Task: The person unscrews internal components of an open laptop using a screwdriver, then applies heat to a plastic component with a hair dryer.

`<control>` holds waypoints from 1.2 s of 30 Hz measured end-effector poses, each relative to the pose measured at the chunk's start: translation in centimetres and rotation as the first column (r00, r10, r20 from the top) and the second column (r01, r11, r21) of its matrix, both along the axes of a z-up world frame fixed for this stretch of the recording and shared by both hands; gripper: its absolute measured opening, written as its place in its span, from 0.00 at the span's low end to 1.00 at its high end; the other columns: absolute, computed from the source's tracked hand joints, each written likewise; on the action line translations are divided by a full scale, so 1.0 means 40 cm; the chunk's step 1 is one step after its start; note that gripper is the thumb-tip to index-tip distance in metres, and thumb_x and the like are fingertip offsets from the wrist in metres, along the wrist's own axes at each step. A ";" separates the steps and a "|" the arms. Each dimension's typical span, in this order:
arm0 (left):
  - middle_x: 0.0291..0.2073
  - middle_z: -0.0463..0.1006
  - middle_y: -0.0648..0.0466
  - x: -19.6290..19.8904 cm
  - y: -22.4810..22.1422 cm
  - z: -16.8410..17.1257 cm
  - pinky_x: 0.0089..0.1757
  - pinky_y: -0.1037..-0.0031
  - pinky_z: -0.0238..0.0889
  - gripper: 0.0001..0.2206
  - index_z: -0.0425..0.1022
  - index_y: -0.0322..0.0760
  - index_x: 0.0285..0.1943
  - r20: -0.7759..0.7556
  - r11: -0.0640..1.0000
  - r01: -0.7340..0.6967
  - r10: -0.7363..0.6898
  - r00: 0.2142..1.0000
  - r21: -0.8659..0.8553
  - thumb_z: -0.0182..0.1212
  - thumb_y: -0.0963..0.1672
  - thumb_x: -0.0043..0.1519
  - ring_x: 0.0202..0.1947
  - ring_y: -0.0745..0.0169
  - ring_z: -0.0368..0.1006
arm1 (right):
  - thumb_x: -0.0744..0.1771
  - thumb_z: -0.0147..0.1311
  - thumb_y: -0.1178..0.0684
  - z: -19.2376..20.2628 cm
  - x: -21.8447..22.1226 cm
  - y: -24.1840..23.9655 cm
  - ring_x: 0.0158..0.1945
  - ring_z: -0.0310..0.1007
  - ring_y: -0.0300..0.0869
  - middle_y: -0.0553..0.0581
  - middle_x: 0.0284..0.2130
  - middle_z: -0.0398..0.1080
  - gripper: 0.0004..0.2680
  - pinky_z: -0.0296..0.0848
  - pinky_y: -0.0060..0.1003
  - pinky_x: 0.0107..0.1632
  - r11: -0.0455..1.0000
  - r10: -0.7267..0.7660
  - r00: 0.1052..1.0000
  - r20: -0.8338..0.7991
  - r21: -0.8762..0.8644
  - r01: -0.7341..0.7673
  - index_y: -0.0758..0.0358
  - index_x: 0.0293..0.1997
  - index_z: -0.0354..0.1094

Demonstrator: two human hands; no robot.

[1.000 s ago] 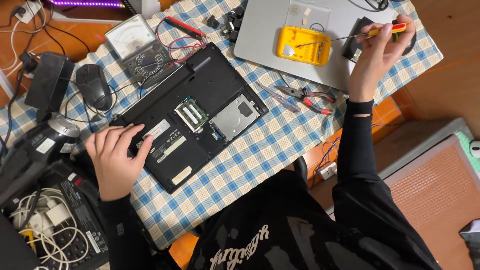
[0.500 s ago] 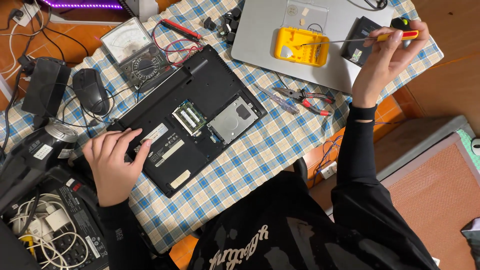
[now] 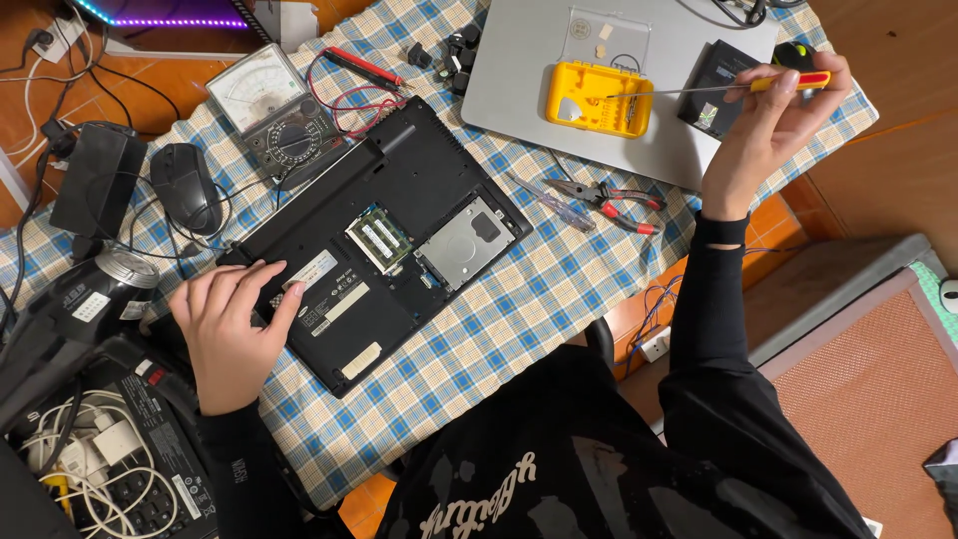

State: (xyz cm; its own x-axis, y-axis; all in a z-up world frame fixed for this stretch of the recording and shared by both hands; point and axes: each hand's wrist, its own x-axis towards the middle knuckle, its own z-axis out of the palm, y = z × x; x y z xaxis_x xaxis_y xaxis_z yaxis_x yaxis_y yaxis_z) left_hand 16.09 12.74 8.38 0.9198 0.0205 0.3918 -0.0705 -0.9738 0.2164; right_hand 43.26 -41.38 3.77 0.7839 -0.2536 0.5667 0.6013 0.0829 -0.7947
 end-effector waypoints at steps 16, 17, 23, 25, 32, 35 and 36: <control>0.46 0.80 0.57 0.007 -0.018 0.041 0.62 0.63 0.53 0.14 0.82 0.41 0.54 0.015 0.999 0.004 -0.003 1.000 -0.047 0.70 0.49 0.65 0.55 0.58 0.71 | 0.82 0.47 0.52 -0.015 -0.014 0.016 0.40 0.69 0.40 0.60 0.39 0.70 0.08 0.66 0.32 0.44 1.000 0.019 1.000 0.024 -0.013 -0.019 0.56 0.67 0.51; 0.46 0.80 0.56 0.009 -0.019 0.044 0.61 0.63 0.53 0.14 0.82 0.40 0.54 0.025 0.998 0.015 -0.014 1.000 -0.055 0.70 0.49 0.65 0.55 0.58 0.71 | 0.82 0.48 0.52 -0.021 0.000 0.013 0.39 0.68 0.40 0.60 0.38 0.70 0.08 0.66 0.32 0.43 1.000 0.024 0.999 0.026 -0.007 -0.024 0.56 0.68 0.51; 0.45 0.80 0.55 0.002 -0.008 0.062 0.57 0.61 0.54 0.13 0.81 0.40 0.50 0.075 0.996 0.038 -0.032 0.997 -0.083 0.70 0.49 0.62 0.54 0.55 0.72 | 0.80 0.48 0.52 -0.080 0.015 -0.049 0.39 0.70 0.42 0.61 0.40 0.71 0.08 0.68 0.32 0.41 0.997 -0.083 0.997 0.002 0.003 0.083 0.63 0.62 0.55; 0.44 0.79 0.55 -0.003 0.000 0.060 0.58 0.61 0.54 0.13 0.81 0.41 0.50 0.076 0.994 0.018 -0.010 0.997 -0.104 0.69 0.49 0.62 0.52 0.54 0.71 | 0.80 0.45 0.52 -0.104 0.036 -0.043 0.44 0.72 0.44 0.63 0.42 0.69 0.09 0.71 0.35 0.44 0.997 -0.065 0.996 0.064 -0.047 0.068 0.70 0.52 0.61; 0.40 0.74 0.54 -0.007 0.008 0.039 0.61 0.60 0.54 0.16 0.80 0.40 0.54 -0.027 0.998 -0.018 0.016 0.999 -0.060 0.65 0.52 0.65 0.50 0.54 0.69 | 0.79 0.44 0.53 -0.083 0.011 -0.007 0.40 0.68 0.42 0.63 0.41 0.69 0.11 0.67 0.34 0.46 0.994 0.079 0.989 0.122 -0.079 -0.069 0.72 0.47 0.63; 0.42 0.75 0.52 0.006 0.013 0.030 0.62 0.58 0.52 0.20 0.78 0.39 0.55 -0.110 0.999 -0.034 0.029 0.993 -0.042 0.63 0.55 0.65 0.51 0.54 0.68 | 0.79 0.46 0.51 -0.040 -0.018 0.072 0.37 0.69 0.42 0.61 0.39 0.70 0.08 0.66 0.33 0.42 0.990 0.135 0.979 0.153 -0.055 -0.128 0.66 0.52 0.61; 0.43 0.75 0.51 0.008 0.013 0.025 0.62 0.58 0.51 0.22 0.78 0.39 0.56 -0.137 0.998 -0.040 0.034 0.990 -0.042 0.62 0.56 0.65 0.52 0.54 0.68 | 0.79 0.47 0.50 -0.024 -0.031 0.101 0.36 0.70 0.42 0.60 0.38 0.71 0.07 0.66 0.33 0.40 0.989 0.149 0.976 0.158 -0.048 -0.143 0.63 0.56 0.59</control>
